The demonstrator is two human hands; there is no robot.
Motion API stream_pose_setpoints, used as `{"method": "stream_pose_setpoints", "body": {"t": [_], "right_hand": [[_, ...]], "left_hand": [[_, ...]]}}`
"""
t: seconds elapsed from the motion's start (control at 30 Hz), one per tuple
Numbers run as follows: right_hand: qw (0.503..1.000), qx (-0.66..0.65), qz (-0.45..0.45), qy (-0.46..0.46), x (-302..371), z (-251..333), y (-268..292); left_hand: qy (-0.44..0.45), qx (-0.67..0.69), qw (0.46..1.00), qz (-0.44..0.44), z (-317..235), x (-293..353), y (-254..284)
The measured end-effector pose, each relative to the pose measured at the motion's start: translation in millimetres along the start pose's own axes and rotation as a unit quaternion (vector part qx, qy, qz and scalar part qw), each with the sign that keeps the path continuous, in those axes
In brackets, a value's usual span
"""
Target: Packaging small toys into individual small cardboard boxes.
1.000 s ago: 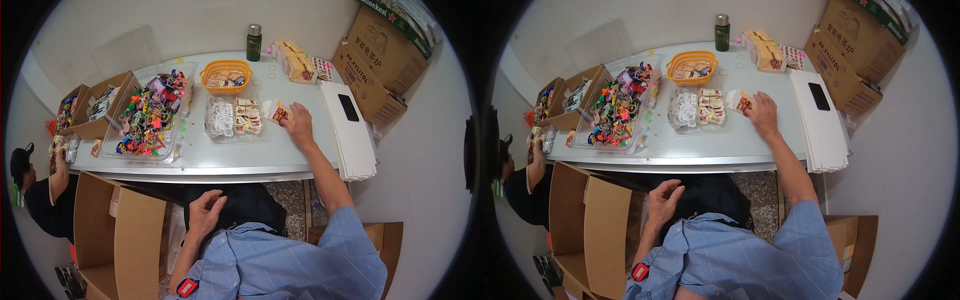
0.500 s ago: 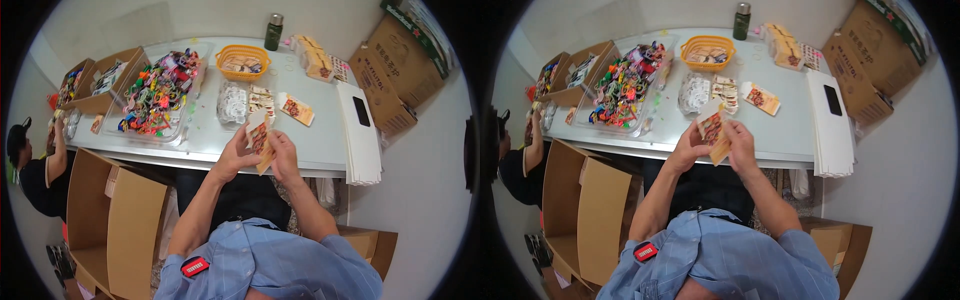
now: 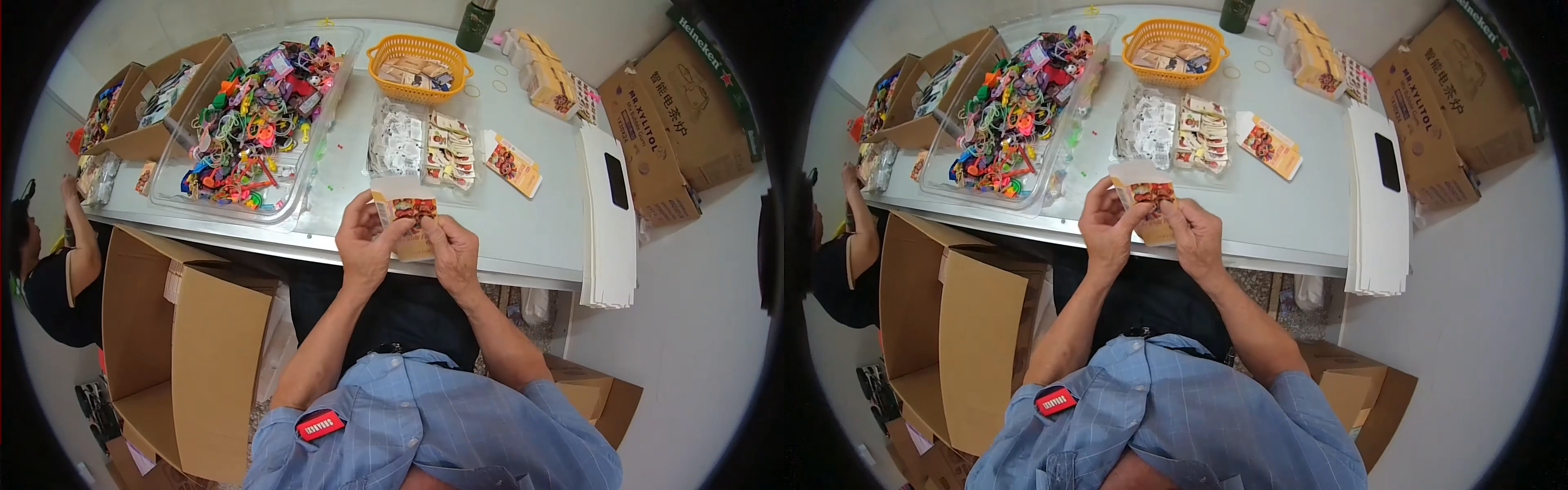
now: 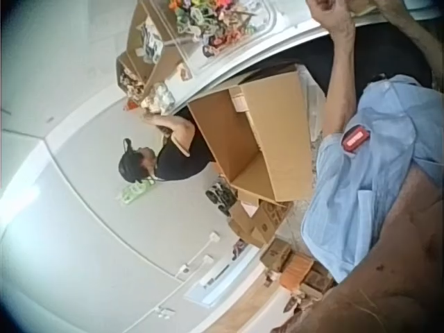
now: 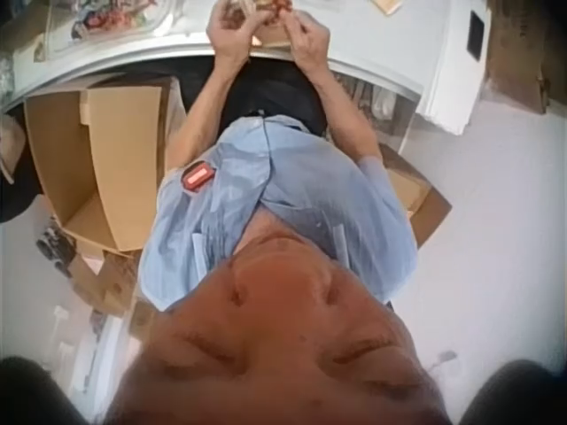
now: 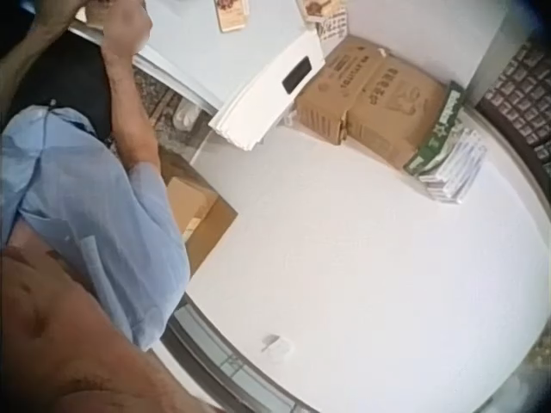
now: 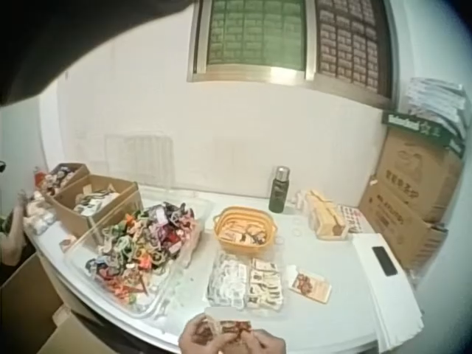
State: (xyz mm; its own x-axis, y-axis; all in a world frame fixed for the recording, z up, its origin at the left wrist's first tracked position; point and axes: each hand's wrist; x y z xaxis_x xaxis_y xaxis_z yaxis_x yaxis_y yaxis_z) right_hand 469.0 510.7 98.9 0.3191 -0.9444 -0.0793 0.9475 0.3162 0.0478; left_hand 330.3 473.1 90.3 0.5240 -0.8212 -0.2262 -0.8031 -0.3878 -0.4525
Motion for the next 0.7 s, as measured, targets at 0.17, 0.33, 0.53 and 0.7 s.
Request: {"method": "stream_pose_setpoints", "body": {"t": [0.17,0.33,0.53,0.7], "right_hand": [[0.999,-0.046,0.009,-0.026,-3,-12,-12],[0.995,-0.043,0.039,0.081,-22,-31,6],[0.97,0.09,0.118,0.194,-46,-24,20],[0.931,0.193,0.16,0.265,-57,-5,32]], "left_hand": [[-0.036,-0.082,0.996,-0.019,6,8,24],[-0.089,-0.126,0.986,0.056,10,-3,43],[-0.131,-0.207,0.963,0.108,18,-16,57],[-0.216,-0.27,0.916,0.202,2,-27,59]]}}
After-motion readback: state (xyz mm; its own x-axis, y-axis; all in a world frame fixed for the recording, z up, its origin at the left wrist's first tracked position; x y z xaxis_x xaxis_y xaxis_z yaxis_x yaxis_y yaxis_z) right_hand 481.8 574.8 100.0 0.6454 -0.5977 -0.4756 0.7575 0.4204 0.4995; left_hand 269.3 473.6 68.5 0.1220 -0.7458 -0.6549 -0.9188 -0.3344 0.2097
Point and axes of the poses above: each hand's wrist, its own x-axis away from the middle knuckle, its own y-axis out of the back of the hand, z = x × y, and after that the axes turned 6 degrees about -y, right-handed
